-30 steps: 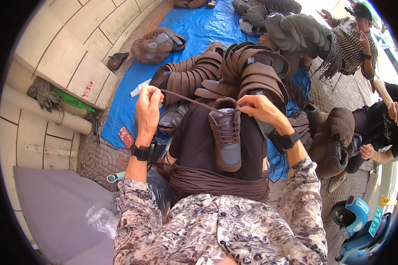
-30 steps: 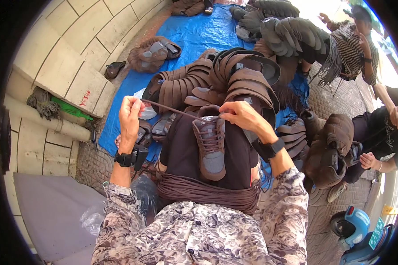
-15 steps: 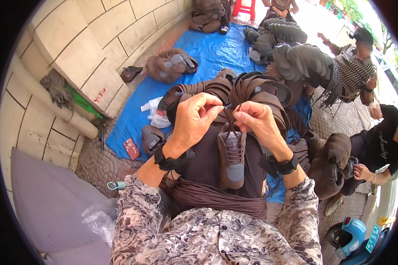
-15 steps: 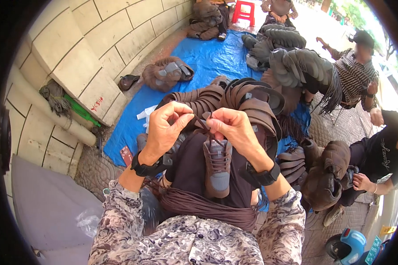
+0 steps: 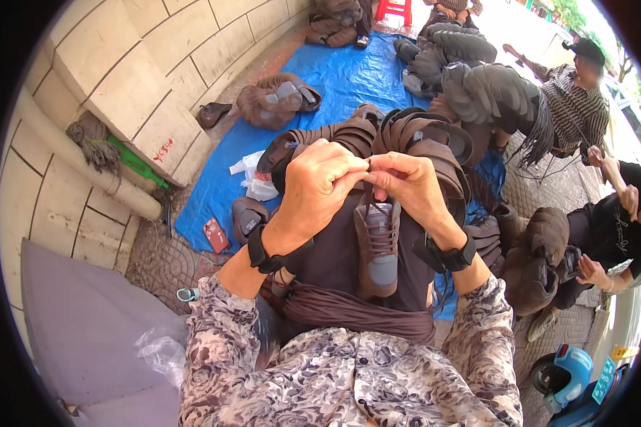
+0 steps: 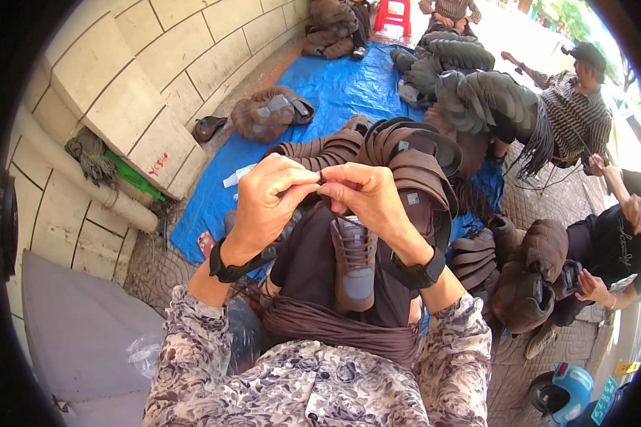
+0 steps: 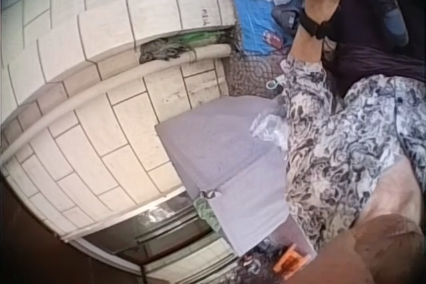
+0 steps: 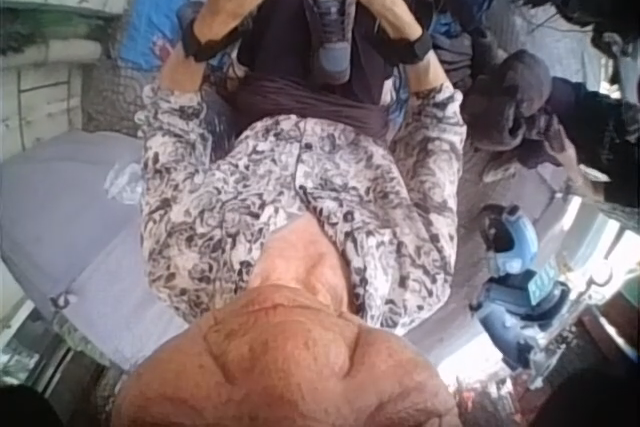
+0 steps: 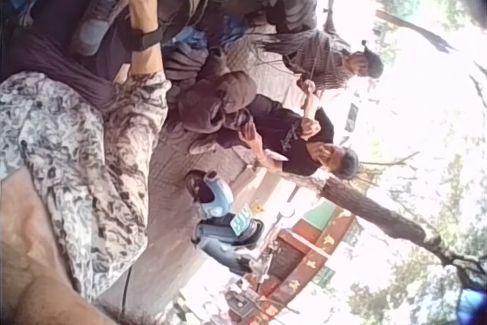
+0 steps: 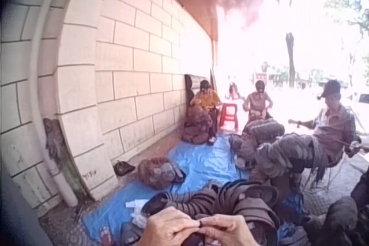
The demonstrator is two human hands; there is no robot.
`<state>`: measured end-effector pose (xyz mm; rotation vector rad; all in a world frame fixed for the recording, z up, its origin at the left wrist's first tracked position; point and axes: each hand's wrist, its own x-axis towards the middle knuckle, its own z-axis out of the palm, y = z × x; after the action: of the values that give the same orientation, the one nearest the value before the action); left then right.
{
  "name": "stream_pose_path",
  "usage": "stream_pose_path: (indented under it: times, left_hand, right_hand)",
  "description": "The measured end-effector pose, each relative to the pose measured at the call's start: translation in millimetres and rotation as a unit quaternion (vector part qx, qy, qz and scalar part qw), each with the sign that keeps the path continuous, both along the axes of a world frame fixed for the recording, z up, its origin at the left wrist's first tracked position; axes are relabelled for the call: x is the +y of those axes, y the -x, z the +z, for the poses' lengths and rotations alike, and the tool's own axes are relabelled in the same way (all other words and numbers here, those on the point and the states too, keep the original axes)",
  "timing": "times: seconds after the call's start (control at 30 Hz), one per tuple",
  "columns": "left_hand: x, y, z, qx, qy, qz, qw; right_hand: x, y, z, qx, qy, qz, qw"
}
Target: Lacing and assembling shoe uppers in a outdoor manufacturing workspace.
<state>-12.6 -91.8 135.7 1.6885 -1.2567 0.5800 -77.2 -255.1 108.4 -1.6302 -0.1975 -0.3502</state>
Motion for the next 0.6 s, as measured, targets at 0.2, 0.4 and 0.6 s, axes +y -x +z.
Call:
stream_pose_path:
  times: [0.2, 0.4, 0.6]
  left_hand:
    - [-2, 0, -4, 0.036, -0.019, -0.004, 0.999]
    - [0, 3, -29, 0.214, 0.015, -0.037, 0.976]
    - [-6, -11, -156, 0.306, -0.199, -0.135, 0.921]
  right_hand:
    - [-2, -1, 1, 0.016, 0.030, 0.023, 0.999]
    - [-9, -2, 2, -0.114, 0.074, -0.027, 0.990]
    - [0, 13, 27, 0.000, 0.007, 0.043, 0.999]
